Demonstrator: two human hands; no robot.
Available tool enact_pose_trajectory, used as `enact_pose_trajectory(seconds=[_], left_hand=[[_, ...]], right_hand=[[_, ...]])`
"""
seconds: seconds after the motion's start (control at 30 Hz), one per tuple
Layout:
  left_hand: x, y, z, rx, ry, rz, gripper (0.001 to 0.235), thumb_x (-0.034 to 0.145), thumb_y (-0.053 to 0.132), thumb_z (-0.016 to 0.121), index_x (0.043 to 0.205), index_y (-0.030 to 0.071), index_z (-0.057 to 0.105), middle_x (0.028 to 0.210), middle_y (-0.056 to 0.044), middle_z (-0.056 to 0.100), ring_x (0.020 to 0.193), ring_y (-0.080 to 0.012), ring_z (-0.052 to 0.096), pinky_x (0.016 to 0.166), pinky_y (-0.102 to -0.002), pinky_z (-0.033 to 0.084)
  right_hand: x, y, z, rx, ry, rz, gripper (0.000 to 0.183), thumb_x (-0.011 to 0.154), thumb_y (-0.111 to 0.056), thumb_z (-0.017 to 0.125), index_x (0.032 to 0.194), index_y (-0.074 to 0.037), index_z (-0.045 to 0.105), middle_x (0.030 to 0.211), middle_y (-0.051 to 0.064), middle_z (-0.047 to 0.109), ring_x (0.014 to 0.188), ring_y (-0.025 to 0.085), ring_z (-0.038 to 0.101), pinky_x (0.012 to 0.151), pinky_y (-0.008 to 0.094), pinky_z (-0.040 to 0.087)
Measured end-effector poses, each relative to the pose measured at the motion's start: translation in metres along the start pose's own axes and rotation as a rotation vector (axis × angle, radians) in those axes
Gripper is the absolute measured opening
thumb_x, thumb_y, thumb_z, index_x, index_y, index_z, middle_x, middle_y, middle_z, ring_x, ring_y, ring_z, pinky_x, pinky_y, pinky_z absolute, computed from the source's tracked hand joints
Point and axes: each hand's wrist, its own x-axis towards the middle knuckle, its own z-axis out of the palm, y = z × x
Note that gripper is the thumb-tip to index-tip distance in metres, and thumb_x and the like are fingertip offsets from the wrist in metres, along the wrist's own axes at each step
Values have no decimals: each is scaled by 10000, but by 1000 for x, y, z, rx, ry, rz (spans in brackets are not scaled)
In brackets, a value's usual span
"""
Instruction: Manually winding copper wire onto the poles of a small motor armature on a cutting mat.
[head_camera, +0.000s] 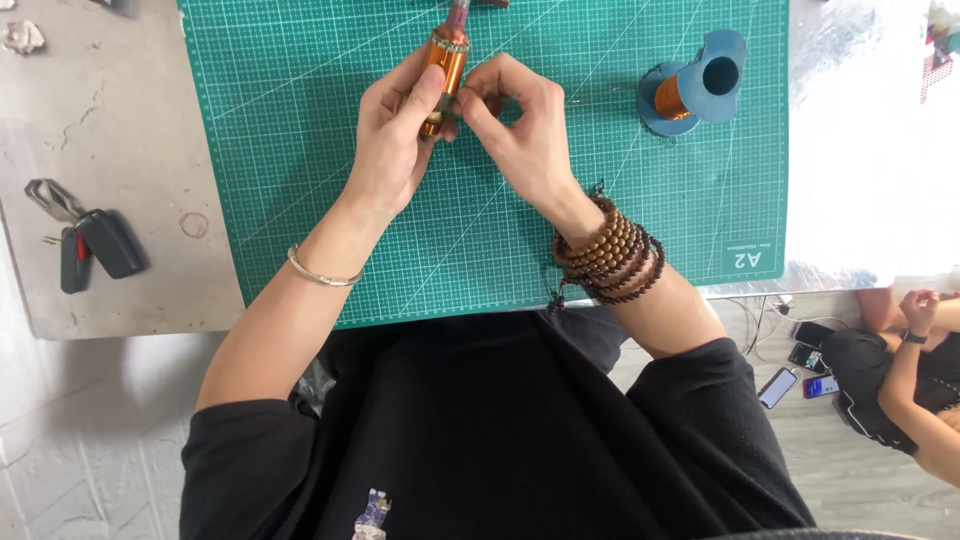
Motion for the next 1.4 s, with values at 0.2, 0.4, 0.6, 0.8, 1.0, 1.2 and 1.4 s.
enact_pose_trajectory(seconds=[0.2,0.4,0.6,0.8,1.0,1.2,1.4], left_hand=[[1,-3,6,186,95,116,379,959,362,504,1188,65,555,935,2,590,743,-98,499,636,-234,431],[2,-5,4,-14,37,33,328,966,316,482,1131,48,576,795,-14,519,690,-112,460,626,-230,405],[0,-4,5,-67,34,2,304,965,281,487,1141,44,559,802,-15,509,670,-103,469,580,-218,411],[0,-2,5,-137,19,-6,268,965,274,492,1094,48,554,789,-8,505,617,-87,460,553,-198,405],[3,-10,-2,-185,26,-53,324,851,47,450,1166,-3,513,860,-54,484,585,-85,388,519,-206,368],[0,4,8,-150,31,-72,303,931,307,550,1116,68,557,722,42,407,536,-35,365,456,-161,313],[0,3,7,-61,46,-68,360,949,347,500,1148,58,582,760,11,495,653,-74,480,490,-187,408]], right_hand=[[1,-2,0,-2,-28,-43,95,898,-33,550,806,-55,540,702,43,624,611,95,553,561,213,437],[1,-4,2,24,-14,-13,99,887,-14,532,797,-53,528,706,57,635,609,105,573,556,214,452],[2,-8,2,83,-28,-34,99,906,-8,518,810,-29,512,717,94,633,618,164,646,586,246,533],[0,-2,1,8,2,-14,99,895,-33,545,799,-55,531,718,29,588,618,105,542,576,232,472],[-1,3,2,-15,3,-3,95,882,-28,558,796,-60,536,729,16,564,639,99,500,597,237,456],[0,0,2,-15,14,12,91,860,-22,565,782,-62,540,712,7,562,630,87,487,571,222,433],[1,-4,-1,-10,-5,34,87,877,-52,556,791,-66,551,711,8,616,616,84,526,562,224,443]])
